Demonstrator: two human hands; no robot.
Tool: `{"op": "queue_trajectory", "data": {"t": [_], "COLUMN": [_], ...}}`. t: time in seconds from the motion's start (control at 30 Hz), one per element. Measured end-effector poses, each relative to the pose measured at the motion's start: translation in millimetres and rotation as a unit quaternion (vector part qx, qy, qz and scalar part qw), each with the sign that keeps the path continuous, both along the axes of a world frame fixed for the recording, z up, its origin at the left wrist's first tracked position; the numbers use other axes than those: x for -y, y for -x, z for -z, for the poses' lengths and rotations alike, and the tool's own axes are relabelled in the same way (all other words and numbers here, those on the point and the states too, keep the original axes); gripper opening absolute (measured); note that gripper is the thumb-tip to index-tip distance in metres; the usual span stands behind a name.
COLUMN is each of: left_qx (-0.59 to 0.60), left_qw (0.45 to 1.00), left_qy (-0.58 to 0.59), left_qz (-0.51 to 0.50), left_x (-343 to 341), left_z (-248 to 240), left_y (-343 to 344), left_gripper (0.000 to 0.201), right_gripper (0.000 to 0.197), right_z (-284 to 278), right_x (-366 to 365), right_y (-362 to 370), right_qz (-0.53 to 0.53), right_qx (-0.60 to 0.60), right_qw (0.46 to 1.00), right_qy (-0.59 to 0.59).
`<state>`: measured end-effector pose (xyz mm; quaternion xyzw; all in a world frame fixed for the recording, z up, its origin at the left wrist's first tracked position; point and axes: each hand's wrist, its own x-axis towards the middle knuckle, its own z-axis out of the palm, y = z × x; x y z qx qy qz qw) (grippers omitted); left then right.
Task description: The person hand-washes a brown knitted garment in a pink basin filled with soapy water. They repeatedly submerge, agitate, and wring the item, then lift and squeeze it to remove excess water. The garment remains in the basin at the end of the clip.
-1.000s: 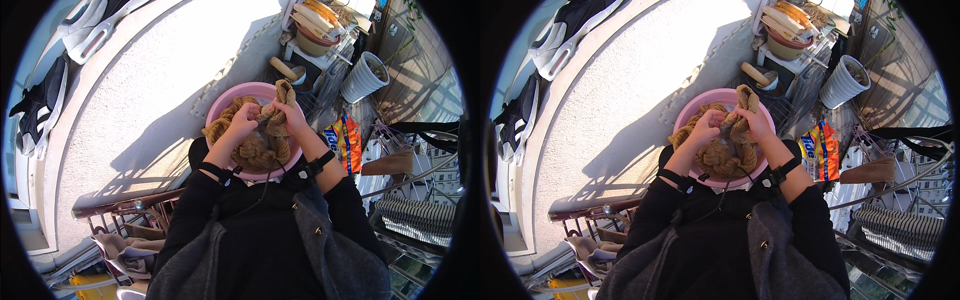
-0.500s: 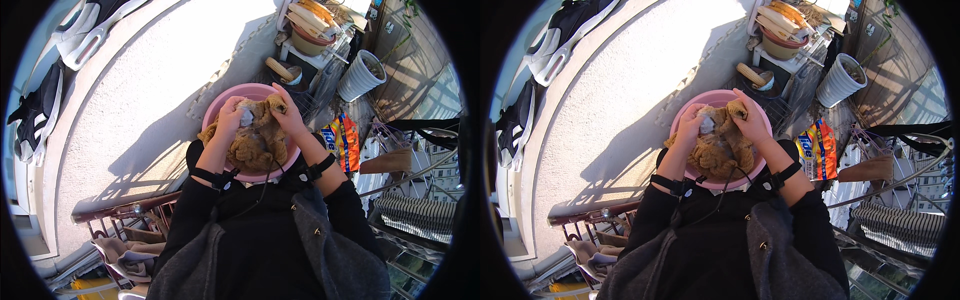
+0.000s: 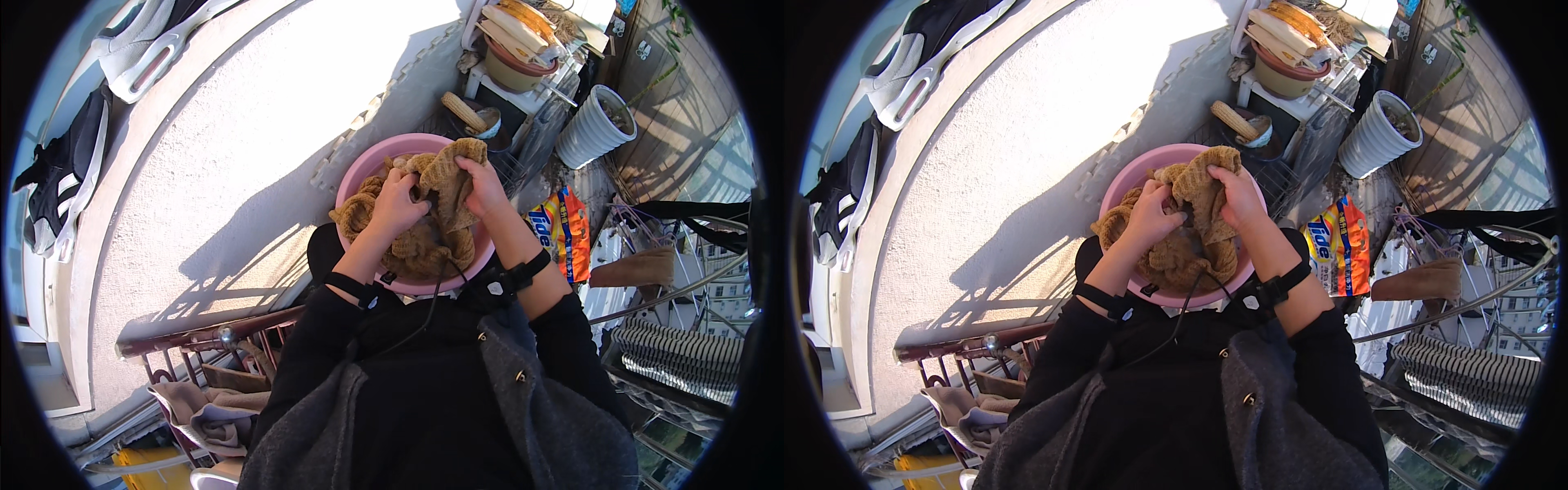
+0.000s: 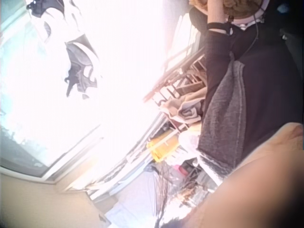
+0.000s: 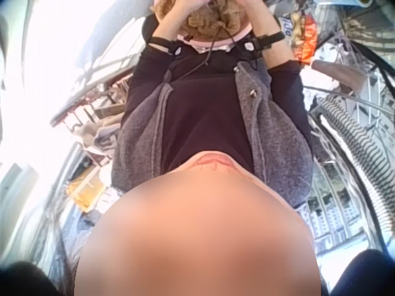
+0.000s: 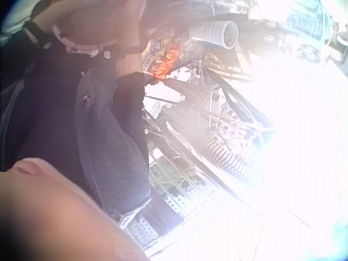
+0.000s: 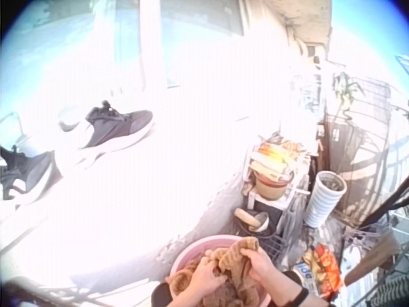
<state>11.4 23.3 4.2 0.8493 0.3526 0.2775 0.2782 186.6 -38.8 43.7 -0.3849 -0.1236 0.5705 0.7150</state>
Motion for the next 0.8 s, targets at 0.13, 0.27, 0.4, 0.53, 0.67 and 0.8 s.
{"op": "queue_trajectory", "data": {"t": [0.13,0.27,0.4,0.53,0.67,0.8], "left_qx": [0.049,0.330,0.431,0.475,0.488,0.459], "left_qw": [0.993,0.860,0.826,0.765,0.712,0.774], "left_qy": [0.106,0.379,0.363,0.412,0.493,0.420], "left_qz": [-0.016,-0.092,-0.005,0.136,0.107,0.122], "left_x": [-17,-40,-34,-8,-1,-13], "left_z": [-1,-36,-82,-103,-92,-74], "left_y": [-2,18,24,19,16,23], "left_gripper": [0.022,0.017,0.015,0.012,0.015,0.030], "right_gripper": [0.029,0.039,0.074,0.095,0.077,0.050], "right_z": [2,-2,-7,-10,1,23], "right_x": [5,15,15,-4,-23,-24], "right_y": [-1,-8,4,22,30,39], "right_qz": [-0.003,-0.047,-0.107,-0.099,-0.122,-0.162], "right_qx": [0.058,0.260,0.415,0.575,0.582,0.486], "right_qw": [0.997,0.963,0.900,0.792,0.779,0.852], "right_qy": [-0.043,-0.054,-0.075,-0.177,-0.199,-0.106]}}
